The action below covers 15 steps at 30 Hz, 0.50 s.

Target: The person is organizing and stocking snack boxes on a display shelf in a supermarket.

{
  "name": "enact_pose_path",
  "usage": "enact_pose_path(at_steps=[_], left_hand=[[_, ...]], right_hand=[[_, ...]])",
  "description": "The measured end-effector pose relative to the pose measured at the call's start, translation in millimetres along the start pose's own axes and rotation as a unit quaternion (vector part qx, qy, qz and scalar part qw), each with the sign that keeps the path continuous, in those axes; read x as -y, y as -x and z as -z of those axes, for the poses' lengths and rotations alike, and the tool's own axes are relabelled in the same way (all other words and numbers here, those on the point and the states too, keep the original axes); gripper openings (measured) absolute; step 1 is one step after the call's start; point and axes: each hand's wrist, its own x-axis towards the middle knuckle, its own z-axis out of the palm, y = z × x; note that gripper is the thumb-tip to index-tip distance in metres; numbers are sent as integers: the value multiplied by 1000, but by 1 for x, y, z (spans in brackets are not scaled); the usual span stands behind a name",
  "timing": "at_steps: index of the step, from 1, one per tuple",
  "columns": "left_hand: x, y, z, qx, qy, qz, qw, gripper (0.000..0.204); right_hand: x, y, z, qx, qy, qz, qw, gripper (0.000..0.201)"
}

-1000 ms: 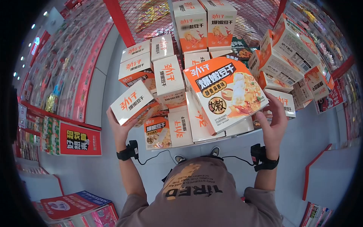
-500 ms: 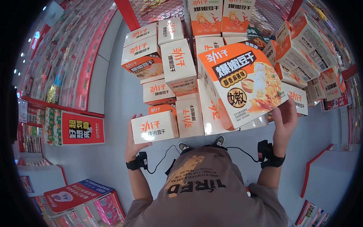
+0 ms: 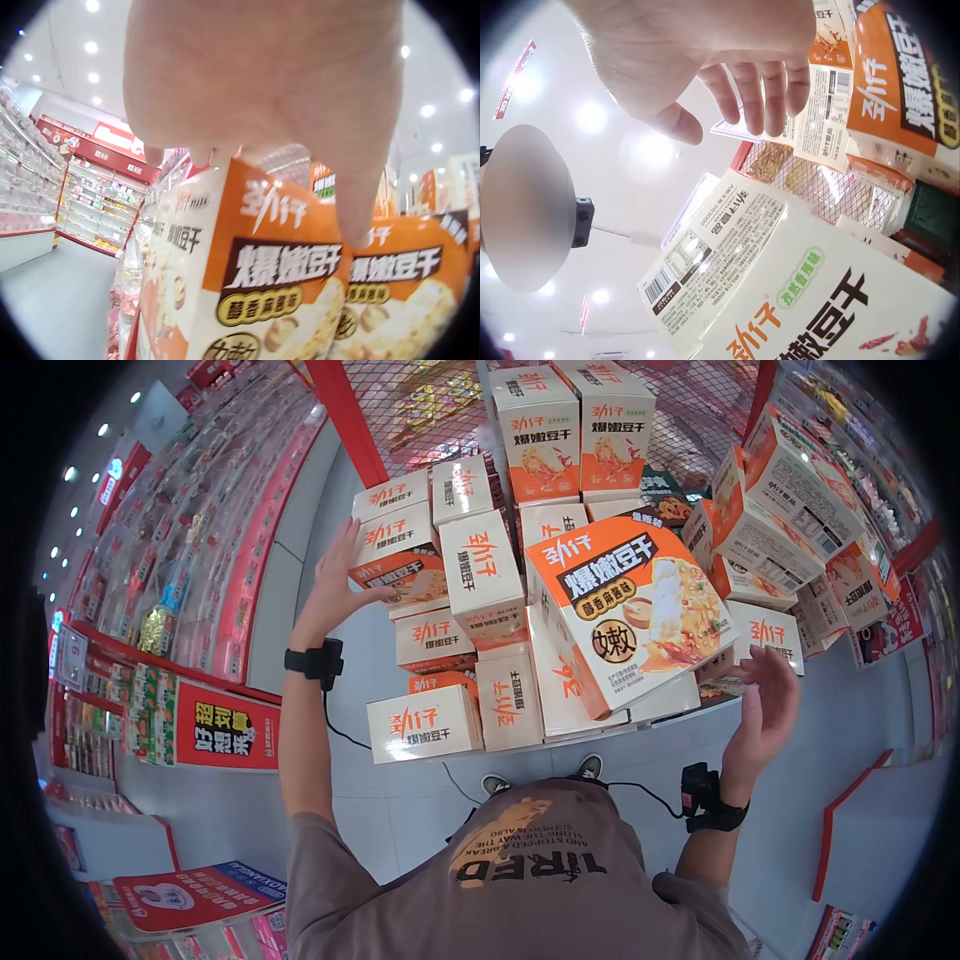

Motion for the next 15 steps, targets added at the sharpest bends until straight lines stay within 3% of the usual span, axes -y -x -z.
enact_pose_path(at_steps=[1, 6, 9, 12, 15], left_hand=[[1, -8, -8, 11, -52, 2, 999, 103], [19, -20, -18, 25, -11, -32, 999, 97], [-17, -8, 8, 36, -65, -33, 997, 93], [-36, 8, 11, 12, -58, -28, 998, 91], [-51, 32, 23, -38, -45, -43, 997, 91]], right_hand=[[1, 3, 4, -6, 9, 3, 1000, 41], [5, 24, 25, -49, 25, -24, 998, 39], [6, 31, 30, -64, 24, -37, 997, 39], [7, 28, 25, -73, 17, 4, 997, 40], [15, 19, 18, -58, 26, 98, 993, 37]])
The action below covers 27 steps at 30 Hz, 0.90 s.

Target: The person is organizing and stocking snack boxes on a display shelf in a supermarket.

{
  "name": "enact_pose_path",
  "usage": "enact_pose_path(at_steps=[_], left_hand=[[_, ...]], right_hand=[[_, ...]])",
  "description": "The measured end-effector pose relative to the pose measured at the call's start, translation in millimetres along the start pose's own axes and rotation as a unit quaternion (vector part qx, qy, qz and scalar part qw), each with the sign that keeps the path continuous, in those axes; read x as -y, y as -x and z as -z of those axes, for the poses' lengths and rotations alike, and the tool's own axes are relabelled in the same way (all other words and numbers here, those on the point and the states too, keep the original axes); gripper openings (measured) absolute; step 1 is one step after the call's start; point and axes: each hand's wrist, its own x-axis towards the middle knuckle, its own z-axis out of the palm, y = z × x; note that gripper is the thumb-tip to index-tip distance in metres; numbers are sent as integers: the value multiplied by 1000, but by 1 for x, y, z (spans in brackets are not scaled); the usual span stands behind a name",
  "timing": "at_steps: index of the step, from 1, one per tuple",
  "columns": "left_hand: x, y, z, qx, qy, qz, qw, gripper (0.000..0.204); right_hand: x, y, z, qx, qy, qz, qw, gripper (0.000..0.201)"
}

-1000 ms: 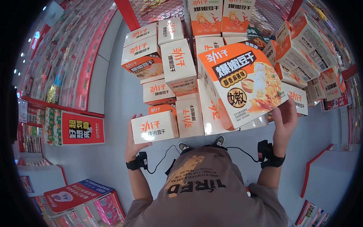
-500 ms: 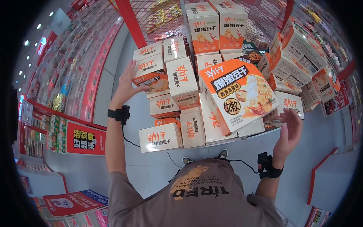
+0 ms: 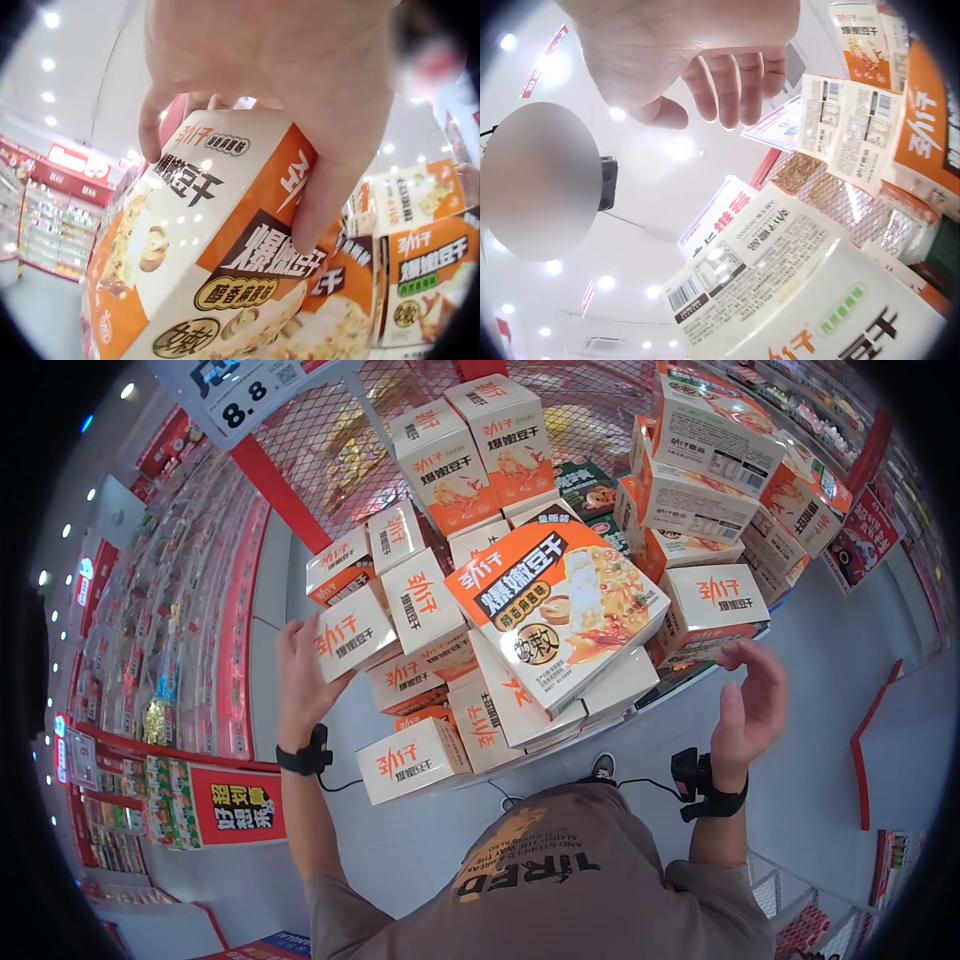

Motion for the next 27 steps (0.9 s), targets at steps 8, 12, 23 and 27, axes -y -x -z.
enact_pose_path(at_steps=[8, 12, 23, 27], left_hand=[[-115, 23, 124, -234, -144, -80, 958, 88], [-166, 17, 118, -187, 53, -170, 966, 85], [-45, -64, 62, -105, 349, 21, 931, 72], [77, -88, -31, -84, 256, 196, 943, 96]], right_hand=[[67, -74, -42, 275, 25, 213, 937, 86], [83, -84, -76, 291, -66, 246, 922, 99], [-14, -38, -21, 69, -194, -131, 970, 59], [35, -65, -69, 83, -195, -125, 969, 88]])
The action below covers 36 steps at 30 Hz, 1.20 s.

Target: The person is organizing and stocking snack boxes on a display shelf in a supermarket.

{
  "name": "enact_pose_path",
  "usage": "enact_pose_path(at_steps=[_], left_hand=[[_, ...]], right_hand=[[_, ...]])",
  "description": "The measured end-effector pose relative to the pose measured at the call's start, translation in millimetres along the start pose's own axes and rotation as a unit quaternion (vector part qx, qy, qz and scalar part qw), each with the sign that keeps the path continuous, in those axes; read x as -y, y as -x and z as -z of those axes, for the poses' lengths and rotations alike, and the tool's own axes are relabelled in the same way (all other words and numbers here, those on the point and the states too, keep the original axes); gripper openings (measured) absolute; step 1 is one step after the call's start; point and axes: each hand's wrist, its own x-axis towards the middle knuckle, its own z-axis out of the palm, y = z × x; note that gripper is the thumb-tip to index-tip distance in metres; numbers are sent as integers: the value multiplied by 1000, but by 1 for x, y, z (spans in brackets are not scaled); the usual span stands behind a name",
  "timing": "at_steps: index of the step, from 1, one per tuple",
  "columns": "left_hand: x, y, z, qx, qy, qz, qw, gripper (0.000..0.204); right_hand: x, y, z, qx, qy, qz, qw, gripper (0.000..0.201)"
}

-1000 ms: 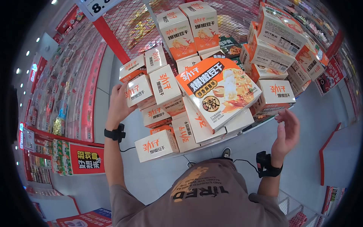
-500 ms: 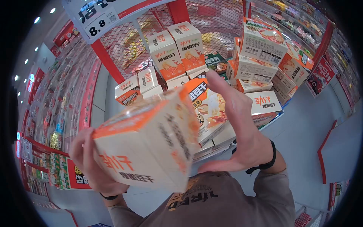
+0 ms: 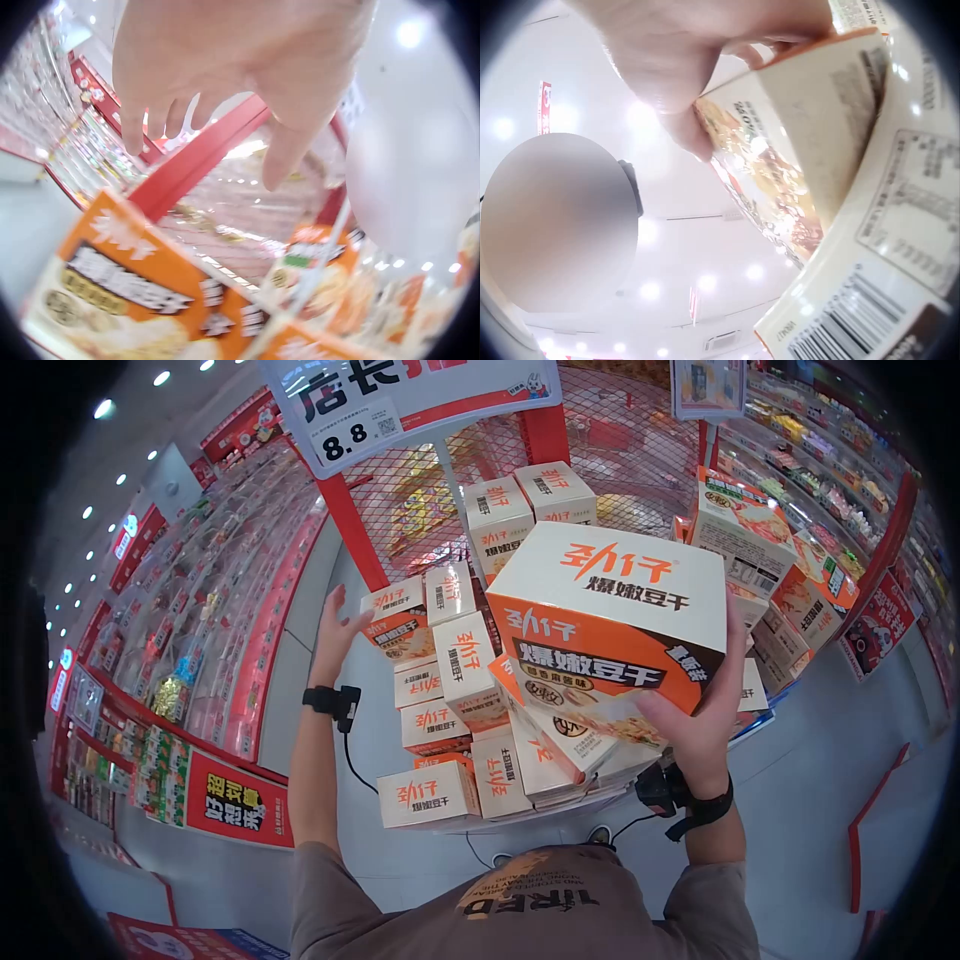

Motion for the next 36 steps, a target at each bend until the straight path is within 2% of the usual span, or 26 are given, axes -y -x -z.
enact_pose_path(at_steps=[2, 3, 6, 9, 12, 13, 15, 16, 19, 20, 22, 26, 28, 29, 31, 33, 34, 36], left_hand=[[39, -13, -18, 23, 31, 22, 999, 103], [46, -16, -22, 35, 47, 34, 998, 107], [43, -25, -24, 136, 160, 74, 975, 116], [50, -32, -29, 121, 204, 89, 967, 117], [48, -24, -26, 166, 176, 61, 968, 112], [46, -19, -25, 128, 92, 35, 987, 108], [37, -1, -17, 51, -84, -16, 995, 101], [17, 12, -12, 18, -106, -15, 994, 91], [2, 35, 14, -112, -119, -47, 985, 90], [-3, 41, 26, -157, -61, -72, 983, 88], [-30, 56, 57, -197, -40, -74, 977, 84], [-112, 91, 98, -183, 84, -133, 970, 84], [-142, 109, 107, -174, 68, -191, 964, 90], [-156, 119, 107, -187, 47, -216, 957, 93], [-178, 133, 101, -193, 26, -249, 949, 88], [-188, 139, 94, -170, 74, -264, 947, 91], [-195, 138, 88, -160, 83, -271, 946, 91], [-211, 131, 74, -143, 83, -283, 945, 91]], right_hand=[[1, -5, -8, 13, -2, 7, 1000, 93], [-2, -4, -8, 19, 6, 31, 999, 87], [-9, 4, -5, 22, 7, 38, 999, 81], [-10, 7, -2, 22, 4, 18, 1000, 82], [-18, 11, 7, 35, 9, 6, 999, 89], [-22, 11, 10, 42, 10, 5, 999, 92], [-26, 13, 11, 43, 11, 8, 999, 85], [-28, 13, 13, 41, 13, 8, 999, 84], [-36, 14, 20, 41, 8, 9, 999, 81], [-39, 15, 20, 35, -3, 10, 999, 82], [-45, 16, 23, 27, -1, 17, 999, 81], [-49, 18, 31, 16, 36, 15, 999, 79], [-48, 17, 30, 6, 61, 45, 997, 74], [-47, 17, 30, 2, 73, 60, 996, 73], [-46, 18, 28, -2, 28, 71, 997, 66], [-40, 18, 26, -18, 25, 78, 996, 64], [-36, 18, 27, -20, 15, 51, 998, 77], [-33, 17, 26, -20, 56, 13, 998, 73]])
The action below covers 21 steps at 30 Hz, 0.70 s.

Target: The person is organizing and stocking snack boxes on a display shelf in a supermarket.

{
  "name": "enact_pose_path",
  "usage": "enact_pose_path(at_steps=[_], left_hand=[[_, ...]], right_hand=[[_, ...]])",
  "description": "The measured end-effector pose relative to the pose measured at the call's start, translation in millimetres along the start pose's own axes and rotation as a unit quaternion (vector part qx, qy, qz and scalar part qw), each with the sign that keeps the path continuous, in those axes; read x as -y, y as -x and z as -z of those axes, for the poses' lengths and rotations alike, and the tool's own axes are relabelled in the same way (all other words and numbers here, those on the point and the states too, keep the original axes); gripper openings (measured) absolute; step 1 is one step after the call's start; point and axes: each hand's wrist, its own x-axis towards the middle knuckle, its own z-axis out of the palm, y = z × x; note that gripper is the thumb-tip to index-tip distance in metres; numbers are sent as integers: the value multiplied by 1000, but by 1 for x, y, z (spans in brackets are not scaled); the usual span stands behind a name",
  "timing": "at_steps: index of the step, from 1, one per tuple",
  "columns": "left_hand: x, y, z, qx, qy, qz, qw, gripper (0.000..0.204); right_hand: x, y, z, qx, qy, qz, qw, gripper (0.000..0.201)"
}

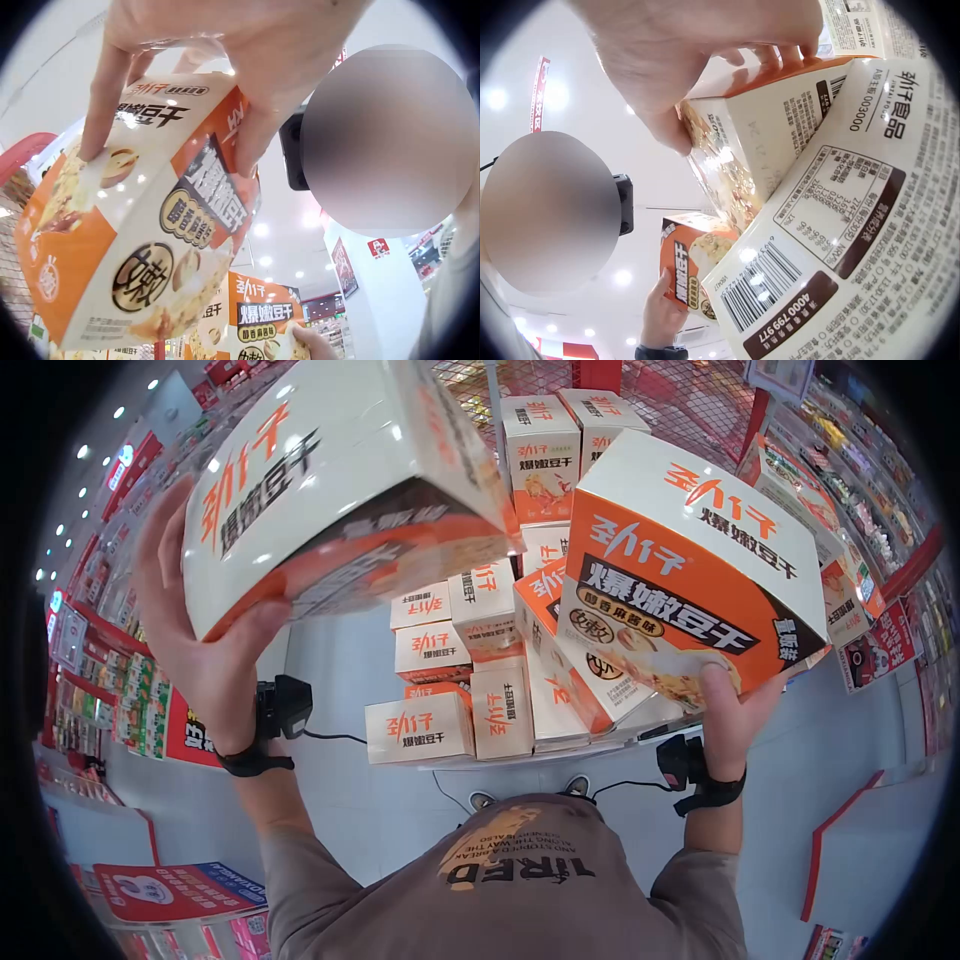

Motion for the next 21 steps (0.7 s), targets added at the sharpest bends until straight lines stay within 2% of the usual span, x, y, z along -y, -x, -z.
enact_pose_path(at_steps=[1, 5, 6, 9, 11, 15, 18, 21], left_hand=[[0, -7, -10, 11, -4, -7, 1000, 90], [30, -26, -46, 14, -84, 29, 996, 82], [42, -30, -55, 26, -121, 30, 992, 79], [77, -32, -84, 60, -88, 23, 994, 81], [76, -33, -92, 80, -83, 27, 993, 81], [70, -29, -91, 91, -110, 43, 989, 82], [63, -22, -81, 113, -85, 123, 982, 81], [59, -12, -72, 146, -67, 105, 981, 80]], right_hand=[[1, -1, 1, -1, 20, -17, 1000, 71], [-2, -1, 0, 7, 27, 15, 999, 60], [-1, -1, -1, 5, 19, 8, 1000, 64], [1, -3, -5, 2, 4, 1, 1000, 71], [-1, -2, -5, 8, 11, 7, 1000, 72], [-5, 0, -6, 0, -15, 1, 1000, 73], [-8, 3, -3, 4, -14, -10, 1000, 74], [-9, 5, -1, 28, -21, -8, 999, 75]])
